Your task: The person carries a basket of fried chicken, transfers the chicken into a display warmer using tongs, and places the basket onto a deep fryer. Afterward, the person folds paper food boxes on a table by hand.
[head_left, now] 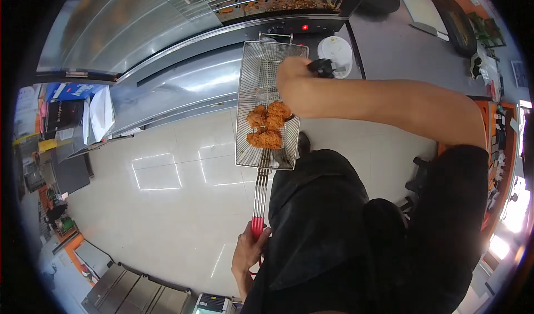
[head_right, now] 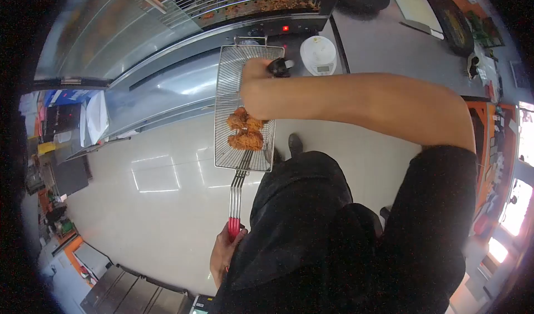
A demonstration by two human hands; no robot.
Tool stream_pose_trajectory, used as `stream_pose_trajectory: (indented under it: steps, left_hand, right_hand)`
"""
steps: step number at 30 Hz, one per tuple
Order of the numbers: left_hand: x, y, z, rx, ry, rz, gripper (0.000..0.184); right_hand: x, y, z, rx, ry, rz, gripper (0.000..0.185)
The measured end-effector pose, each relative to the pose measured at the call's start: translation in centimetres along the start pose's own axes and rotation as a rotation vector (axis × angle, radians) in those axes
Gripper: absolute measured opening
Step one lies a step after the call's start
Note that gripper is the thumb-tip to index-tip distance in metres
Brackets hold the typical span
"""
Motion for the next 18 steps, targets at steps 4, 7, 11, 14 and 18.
stream_pose_trajectory:
  steps: [4,7,11,14,18]
  left_hand:
    - [0.0,0.2,0.6,-0.024,0.005,-0.012,0.037]
    - [0.2,-0.2,0.0,0.037,0.003,-0.011,0.037]
    - [0.3,-0.4,0.0,0.107,0.010,0.000,0.040]
    - [0.2,-0.4,-0.1,0.111,0.007,0.013,0.040]
    - [0.0,0.0,-0.2,-0.073,-0.011,-0.019,0.036]
  right_hand:
    - [-0.6,4.0,3.3,0.003,-0.219,0.153,0.027]
    - [-1.1,5.5,3.8,0.197,-0.226,0.133,0.024]
    - [1.9,2.0,0.7,0.142,-0.218,0.103,0.020]
    - [3.0,0.7,-0.4,0.129,-0.218,0.096,0.018]
    - [2.0,0.9,0.5,0.160,-0.281,0.101,0.021]
Point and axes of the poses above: each hand's wrist, its own y-axis towards the middle knuckle, its own x-axis out of the back of the hand, z = x × y, the point moved 6 cm from there along y, towards the middle knuckle, and after that the axes turned 1 degree about -y, right-handed, at the moved point
